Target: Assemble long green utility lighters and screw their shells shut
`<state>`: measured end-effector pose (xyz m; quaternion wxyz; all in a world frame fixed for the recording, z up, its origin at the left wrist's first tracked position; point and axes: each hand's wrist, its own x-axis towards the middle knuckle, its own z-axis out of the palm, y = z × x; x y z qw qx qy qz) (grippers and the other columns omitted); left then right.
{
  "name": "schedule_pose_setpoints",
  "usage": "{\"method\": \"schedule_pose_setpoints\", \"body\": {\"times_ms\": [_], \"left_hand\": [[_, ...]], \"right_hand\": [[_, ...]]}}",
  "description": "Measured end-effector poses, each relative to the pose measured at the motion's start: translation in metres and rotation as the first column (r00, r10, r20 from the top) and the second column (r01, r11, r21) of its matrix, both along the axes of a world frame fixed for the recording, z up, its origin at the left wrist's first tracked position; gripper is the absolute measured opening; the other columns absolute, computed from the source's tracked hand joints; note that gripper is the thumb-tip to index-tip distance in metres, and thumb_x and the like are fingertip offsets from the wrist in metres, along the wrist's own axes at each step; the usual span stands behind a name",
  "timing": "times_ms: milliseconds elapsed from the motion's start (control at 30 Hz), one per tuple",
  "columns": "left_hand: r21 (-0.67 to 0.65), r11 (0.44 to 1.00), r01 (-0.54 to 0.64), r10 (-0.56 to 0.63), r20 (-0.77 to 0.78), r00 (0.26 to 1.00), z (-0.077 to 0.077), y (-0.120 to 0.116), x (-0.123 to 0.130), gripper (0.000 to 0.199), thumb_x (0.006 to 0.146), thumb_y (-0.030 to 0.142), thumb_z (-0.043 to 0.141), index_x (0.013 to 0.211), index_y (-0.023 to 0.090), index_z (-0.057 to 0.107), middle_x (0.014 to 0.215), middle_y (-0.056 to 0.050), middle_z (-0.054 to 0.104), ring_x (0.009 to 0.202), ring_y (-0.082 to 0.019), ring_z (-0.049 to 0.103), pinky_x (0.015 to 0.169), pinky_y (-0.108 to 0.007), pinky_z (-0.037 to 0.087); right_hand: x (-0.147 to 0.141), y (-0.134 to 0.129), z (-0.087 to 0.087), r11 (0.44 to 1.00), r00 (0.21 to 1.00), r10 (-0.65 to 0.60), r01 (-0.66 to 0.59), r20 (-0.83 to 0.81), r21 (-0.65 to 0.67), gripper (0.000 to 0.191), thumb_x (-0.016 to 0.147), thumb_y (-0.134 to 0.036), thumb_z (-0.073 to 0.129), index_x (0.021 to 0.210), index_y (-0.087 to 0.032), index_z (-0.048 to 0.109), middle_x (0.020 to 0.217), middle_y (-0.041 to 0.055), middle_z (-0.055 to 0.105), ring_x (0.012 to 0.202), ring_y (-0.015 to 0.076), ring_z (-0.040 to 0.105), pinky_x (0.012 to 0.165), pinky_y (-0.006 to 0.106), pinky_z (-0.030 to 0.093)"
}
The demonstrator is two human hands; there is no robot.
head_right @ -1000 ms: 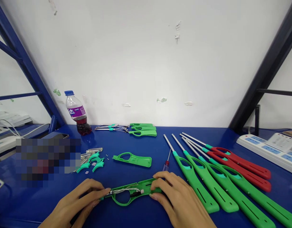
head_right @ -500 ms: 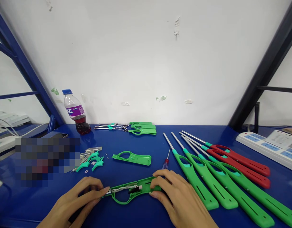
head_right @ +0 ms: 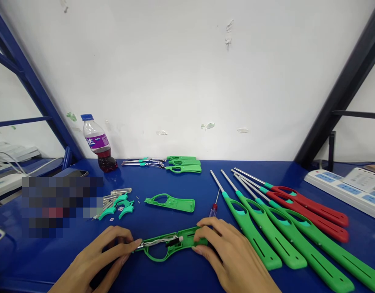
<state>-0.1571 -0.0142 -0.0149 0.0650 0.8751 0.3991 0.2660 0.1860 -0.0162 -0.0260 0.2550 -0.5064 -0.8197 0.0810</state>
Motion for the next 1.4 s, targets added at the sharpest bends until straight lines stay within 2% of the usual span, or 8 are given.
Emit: {"method": "schedule_pose_setpoints", "body": {"times_ms": [200,367,500,633,833,1000,1100,1400], "left_hand": [[0.084,0.996,-0.029,0.032,-0.034,0.999,0.001,-0.001,0.002,0.036,0.109,0.017,0.052,0.135,0.034,0.07,0.115,-0.004,0.072,0.1,-0.018,0.075,0.09,-0.026,0.065],[0.162,0.983,-0.087,0.09,-0.011,0.996,-0.001,-0.003,0.006,0.024,0.108,0.029,0.062,0.129,0.032,0.073,0.117,-0.006,0.072,0.101,-0.022,0.076,0.091,-0.031,0.067],[0.101,0.99,-0.094,0.09,0.047,0.995,-0.005,0.001,0.014,0.017,0.11,0.026,0.06,0.117,0.029,0.075,0.113,-0.005,0.071,0.096,-0.019,0.074,0.084,-0.027,0.065],[0.011,0.997,-0.078,0.076,0.08,0.994,-0.005,0.003,0.015,0.019,0.11,0.022,0.059,0.119,0.028,0.074,0.108,-0.004,0.07,0.095,-0.019,0.072,0.079,-0.025,0.063],[0.044,0.995,-0.09,0.088,0.04,0.995,-0.007,0.004,0.011,0.033,0.11,0.027,0.059,0.141,0.035,0.066,0.115,-0.003,0.071,0.1,-0.02,0.074,0.092,-0.028,0.064],[0.033,0.998,-0.048,0.049,-0.014,0.999,-0.005,0.003,0.01,0.032,0.111,0.024,0.056,0.139,0.036,0.068,0.115,-0.003,0.07,0.098,-0.019,0.072,0.092,-0.027,0.063],[0.034,0.999,-0.038,0.039,-0.013,0.999,-0.003,0.001,0.01,0.03,0.112,0.024,0.056,0.137,0.035,0.069,0.113,-0.003,0.069,0.096,-0.019,0.071,0.088,-0.027,0.063],[0.014,0.999,-0.035,0.035,-0.017,0.999,-0.004,0.003,0.013,0.027,0.112,0.021,0.055,0.132,0.034,0.068,0.114,-0.003,0.067,0.096,-0.019,0.069,0.089,-0.027,0.061]], "right_hand": [[0.001,-0.001,-0.001,0.999,1.0,-0.006,0.007,-0.023,0.033,0.013,0.107,-0.033,0.063,0.106,-0.034,0.076,0.128,0.0027,0.076,0.115,0.0234,0.079,0.099,0.034,0.065],[0.0,0.0,-0.001,0.999,0.999,0.004,-0.003,-0.039,0.034,0.014,0.107,-0.032,0.063,0.105,-0.033,0.076,0.128,0.0045,0.076,0.116,0.0237,0.079,0.1,0.034,0.064],[0.0,0.0,-0.002,1.0,1.0,-0.003,0.003,-0.024,-0.009,0.016,0.109,-0.034,0.06,0.108,-0.034,0.075,0.131,0.0049,0.074,0.119,0.0247,0.077,0.102,0.038,0.063],[0.0,-0.001,-0.002,1.0,1.0,-0.006,0.006,-0.02,-0.009,0.016,0.109,-0.034,0.06,0.107,-0.034,0.075,0.131,0.0044,0.074,0.116,0.0245,0.078,0.1,0.038,0.064],[-0.001,-0.001,0.0,1.0,0.999,-0.012,0.013,-0.037,0.024,0.013,0.107,-0.033,0.063,0.105,-0.034,0.076,0.128,0.0022,0.076,0.115,0.0233,0.079,0.098,0.033,0.065],[0.0,0.0,0.0,1.0,0.999,0.004,-0.003,-0.043,0.016,0.014,0.108,-0.032,0.062,0.106,-0.034,0.076,0.129,0.0028,0.076,0.116,0.0238,0.078,0.098,0.034,0.065],[0.0,0.0,-0.001,1.0,0.999,0.003,-0.004,-0.045,-0.003,0.015,0.108,-0.032,0.06,0.106,-0.034,0.075,0.13,0.0025,0.075,0.117,0.0239,0.078,0.098,0.035,0.064],[-0.001,-0.001,0.002,1.0,0.999,0.001,-0.001,-0.039,-0.004,0.013,0.108,-0.032,0.062,0.104,-0.035,0.074,0.13,0.0002,0.076,0.116,0.0236,0.078,0.097,0.035,0.065]]}}
